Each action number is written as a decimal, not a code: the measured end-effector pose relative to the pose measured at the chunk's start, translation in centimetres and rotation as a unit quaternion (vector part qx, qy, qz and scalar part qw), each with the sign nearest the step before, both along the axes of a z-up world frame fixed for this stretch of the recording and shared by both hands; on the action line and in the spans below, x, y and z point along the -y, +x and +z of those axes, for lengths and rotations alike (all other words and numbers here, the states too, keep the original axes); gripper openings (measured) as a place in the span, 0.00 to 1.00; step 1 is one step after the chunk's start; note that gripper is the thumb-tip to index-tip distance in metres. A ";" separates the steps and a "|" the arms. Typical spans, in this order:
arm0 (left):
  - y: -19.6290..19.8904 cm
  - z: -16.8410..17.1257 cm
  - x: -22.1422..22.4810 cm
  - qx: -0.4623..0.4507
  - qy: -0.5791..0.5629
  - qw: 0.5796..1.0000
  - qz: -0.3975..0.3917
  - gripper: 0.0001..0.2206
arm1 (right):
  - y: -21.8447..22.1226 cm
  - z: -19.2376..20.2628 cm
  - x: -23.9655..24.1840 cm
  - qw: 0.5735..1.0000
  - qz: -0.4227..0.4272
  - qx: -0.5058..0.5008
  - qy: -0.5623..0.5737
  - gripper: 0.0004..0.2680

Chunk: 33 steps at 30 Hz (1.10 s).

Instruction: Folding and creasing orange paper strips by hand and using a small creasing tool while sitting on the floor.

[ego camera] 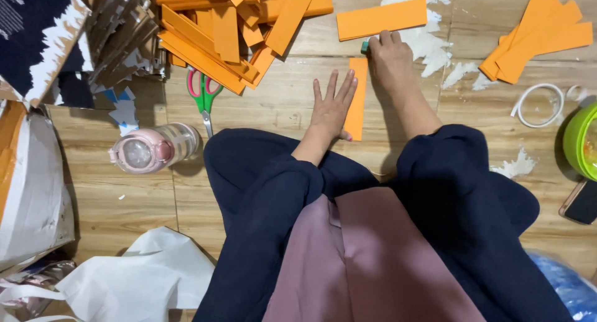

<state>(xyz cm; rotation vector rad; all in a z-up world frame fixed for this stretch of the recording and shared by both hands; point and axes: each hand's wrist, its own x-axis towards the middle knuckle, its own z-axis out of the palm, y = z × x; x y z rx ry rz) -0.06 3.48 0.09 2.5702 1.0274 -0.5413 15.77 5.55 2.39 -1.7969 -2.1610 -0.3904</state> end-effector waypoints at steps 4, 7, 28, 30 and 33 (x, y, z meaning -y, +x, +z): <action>0.0 0.8 0.2 -0.009 0.012 1.000 0.002 0.60 | 0.7 -1.6 1.6 0.998 0.011 -0.041 -0.044 0.06; 0.1 1.5 0.3 -0.040 -0.012 0.999 0.001 0.57 | -0.2 -1.4 5.6 0.994 0.025 -0.004 -0.104 0.04; 0.8 -9.1 -1.6 0.011 0.236 0.967 -0.098 0.10 | 5.2 -1.3 16.0 0.928 -0.166 -0.180 -0.280 0.10; -0.7 -8.6 -2.0 0.051 0.263 0.959 -0.089 0.09 | 6.7 -3.5 15.9 0.933 -0.219 -0.153 -0.242 0.10; -2.8 -5.2 -2.6 0.119 0.207 0.970 -0.055 0.08 | 7.0 -5.7 15.9 0.923 -0.282 -0.032 -0.259 0.16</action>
